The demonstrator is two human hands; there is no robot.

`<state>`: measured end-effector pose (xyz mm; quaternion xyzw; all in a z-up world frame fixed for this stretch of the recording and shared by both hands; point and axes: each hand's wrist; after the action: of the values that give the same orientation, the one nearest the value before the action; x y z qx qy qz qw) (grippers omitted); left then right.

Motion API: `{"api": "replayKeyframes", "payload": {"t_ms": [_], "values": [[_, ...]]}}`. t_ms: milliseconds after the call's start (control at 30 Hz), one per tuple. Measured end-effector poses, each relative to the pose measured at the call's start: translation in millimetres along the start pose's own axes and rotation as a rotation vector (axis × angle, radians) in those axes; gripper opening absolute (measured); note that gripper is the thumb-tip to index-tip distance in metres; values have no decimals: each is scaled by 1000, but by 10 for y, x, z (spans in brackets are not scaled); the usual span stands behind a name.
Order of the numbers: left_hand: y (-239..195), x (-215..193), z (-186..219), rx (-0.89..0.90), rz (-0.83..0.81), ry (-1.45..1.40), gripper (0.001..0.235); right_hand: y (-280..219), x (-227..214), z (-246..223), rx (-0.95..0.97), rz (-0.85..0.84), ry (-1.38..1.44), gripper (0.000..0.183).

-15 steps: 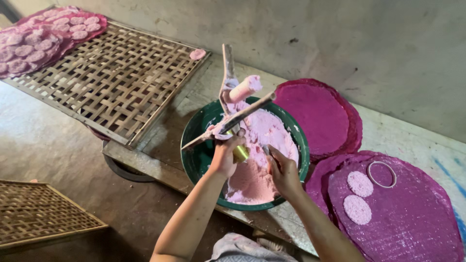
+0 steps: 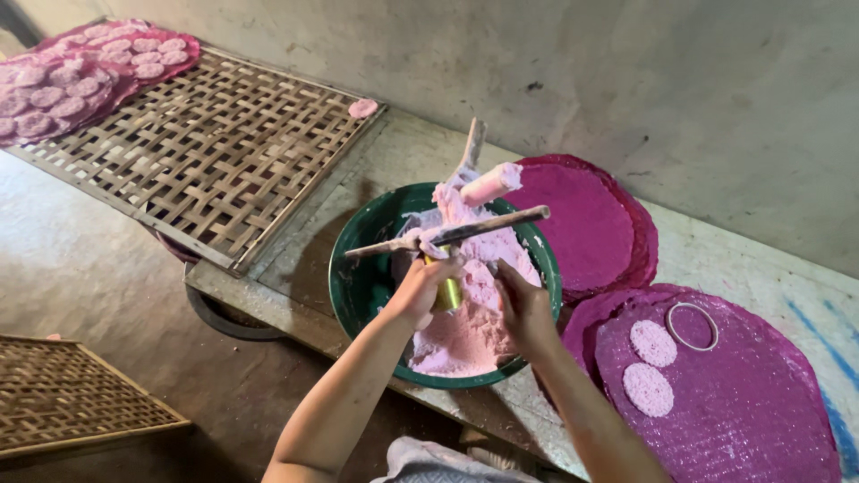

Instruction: The person prepares a pink food paste by scooping it from a bowl and pressing it into molds on a tray.

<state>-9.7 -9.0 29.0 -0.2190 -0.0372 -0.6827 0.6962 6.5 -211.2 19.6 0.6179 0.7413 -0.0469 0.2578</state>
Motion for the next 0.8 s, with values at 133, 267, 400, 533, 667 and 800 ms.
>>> {"api": "replayKeyframes", "payload": {"t_ms": [133,267,400,533,667,800], "values": [[76,-203,183,309,75,184,57,-158,-467,8,156,-189,2,41],[-66,-384,580,842,290,764,110,-441,-812,14,325,-290,190,40],[-203,-250,715,901,433,1248,122,-413,-844,-4,221,-259,44,38],[-159,-190,735,718,427,1299,116,-313,-807,55,113,-323,26,38],[-94,-282,697,529,217,352,96,-335,-971,15,374,-376,223,38],[-86,-366,528,1277,531,1453,84,99,-1258,-509,411,-512,-140,35]]}}
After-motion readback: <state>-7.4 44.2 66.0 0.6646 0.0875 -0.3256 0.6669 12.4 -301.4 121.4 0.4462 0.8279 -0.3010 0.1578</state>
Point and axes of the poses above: each hand's wrist, its own y-axis towards the middle knuckle, its own x-axis out of the palm, z = x × y, and after that the axes turned 9 degrees about y, right-handed
